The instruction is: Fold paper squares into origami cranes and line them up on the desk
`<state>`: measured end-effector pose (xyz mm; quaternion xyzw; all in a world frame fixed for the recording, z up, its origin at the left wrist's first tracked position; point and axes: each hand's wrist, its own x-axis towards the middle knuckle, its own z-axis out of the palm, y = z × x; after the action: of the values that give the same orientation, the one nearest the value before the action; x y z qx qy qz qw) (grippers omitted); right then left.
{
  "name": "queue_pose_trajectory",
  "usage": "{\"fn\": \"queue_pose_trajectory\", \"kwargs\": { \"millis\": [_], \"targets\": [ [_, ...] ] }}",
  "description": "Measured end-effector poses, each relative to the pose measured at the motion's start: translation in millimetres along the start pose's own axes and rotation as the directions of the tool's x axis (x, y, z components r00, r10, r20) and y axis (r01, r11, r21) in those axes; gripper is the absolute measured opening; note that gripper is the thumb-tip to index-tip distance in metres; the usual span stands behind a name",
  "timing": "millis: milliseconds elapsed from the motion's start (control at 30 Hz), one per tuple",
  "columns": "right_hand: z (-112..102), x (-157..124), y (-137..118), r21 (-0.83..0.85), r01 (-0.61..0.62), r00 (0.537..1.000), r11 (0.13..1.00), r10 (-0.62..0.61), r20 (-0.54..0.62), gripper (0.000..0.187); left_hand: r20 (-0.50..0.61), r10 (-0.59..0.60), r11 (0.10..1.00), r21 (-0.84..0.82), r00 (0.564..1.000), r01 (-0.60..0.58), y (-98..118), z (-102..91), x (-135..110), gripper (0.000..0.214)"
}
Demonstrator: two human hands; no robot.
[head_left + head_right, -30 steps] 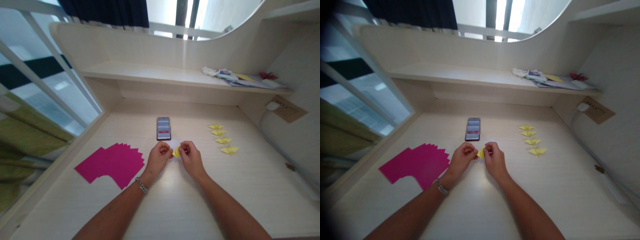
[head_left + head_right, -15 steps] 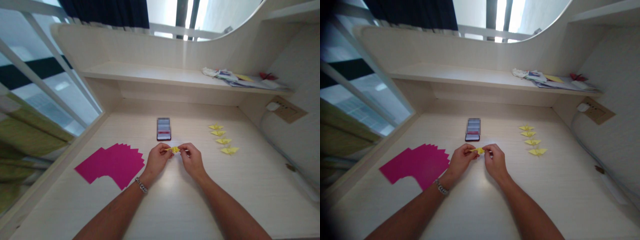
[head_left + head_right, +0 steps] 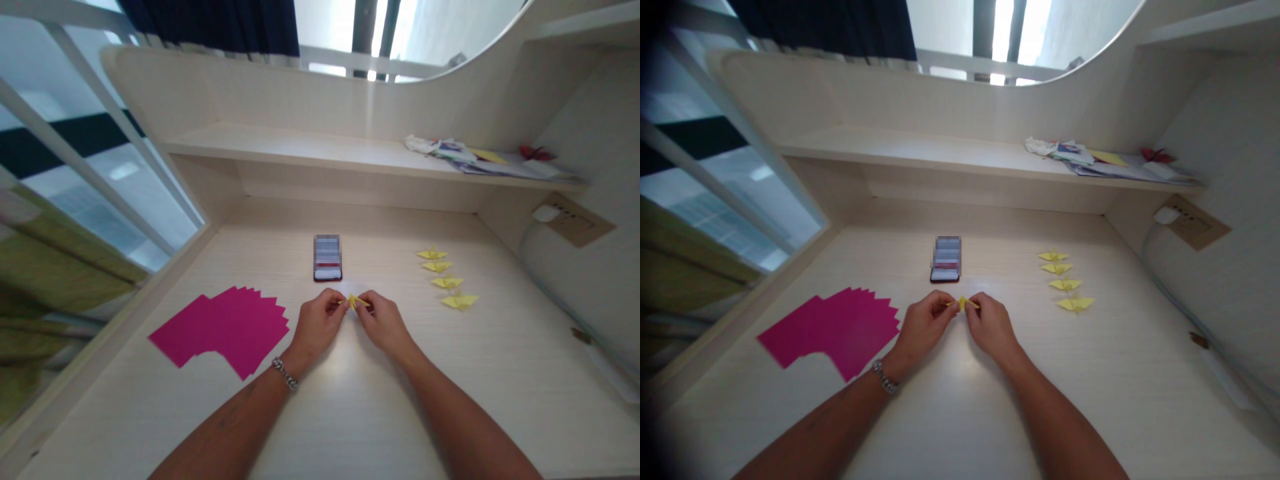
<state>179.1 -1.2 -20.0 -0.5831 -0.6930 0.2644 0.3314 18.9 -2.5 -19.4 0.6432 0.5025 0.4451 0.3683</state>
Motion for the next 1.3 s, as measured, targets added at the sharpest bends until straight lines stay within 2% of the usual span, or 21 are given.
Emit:
{"fn": "queue_pose_trajectory", "kwargs": {
  "millis": [100,233,367,500,600,700,833,933,1033,1133,1300],
  "targets": [
    [-1,-2,-2,-0.142,0.027,0.998,0.989,-0.019,0.058,0.022,0.026,0.024,0.997,0.076,0.999,-0.026,0,-0.4,0,0.015],
    [-2,-5,-6,-0.234,0.097,0.995,0.967,-0.089,0.041,0.02,0.079,0.018,0.989,0.147,0.997,-0.03,-1,-1.1,0,0.017],
    [0,-6,-8,-0.28,0.169,0.985,0.945,-0.168,0.029,0.019,0.101,-0.01,0.979,0.204,0.995,-0.011,-2,-3.6,2,0.023],
    [2,-7,-9,-0.264,0.19,0.98,0.945,-0.197,0.0,0.02,0.155,-0.023,0.976,0.216,0.988,-0.011,-1,-5.6,3,0.029],
    [3,-6,-9,-0.207,0.18,0.983,0.962,-0.186,-0.008,0.021,0.2,0.0,0.974,0.22,0.98,-0.045,-1,-5.6,3,0.032],
    [2,-6,-8,-0.169,0.131,0.991,0.977,-0.128,0.025,0.022,0.194,0.023,0.968,0.24,0.981,-0.071,-1,-4.7,3,0.033],
    [-1,-5,-7,-0.222,0.068,0.994,0.973,-0.047,0.099,0.023,0.203,0.045,0.956,0.274,0.978,-0.101,-2,-3.5,3,0.031],
    [-4,-4,-7,-0.232,0.084,0.985,0.969,-0.046,0.166,0.02,0.24,0.058,0.949,0.288,0.969,-0.128,-1,-4.4,4,0.03],
    [-7,-3,-5,-0.174,0.137,0.972,0.975,-0.099,0.212,0.018,0.28,0.057,0.954,0.267,0.958,-0.135,1,-7.4,5,0.029],
    [-11,-2,-3,-0.026,0.153,0.953,0.988,-0.141,0.267,0.018,0.321,0.009,0.976,0.205,0.947,-0.078,3,-10.9,5,0.029],
    [-10,-1,4,0.327,0.002,0.926,0.945,-0.126,0.357,0.031,0.405,-0.051,0.998,-0.024,0.913,0.066,2,-11.3,5,0.035]
  ]
}}
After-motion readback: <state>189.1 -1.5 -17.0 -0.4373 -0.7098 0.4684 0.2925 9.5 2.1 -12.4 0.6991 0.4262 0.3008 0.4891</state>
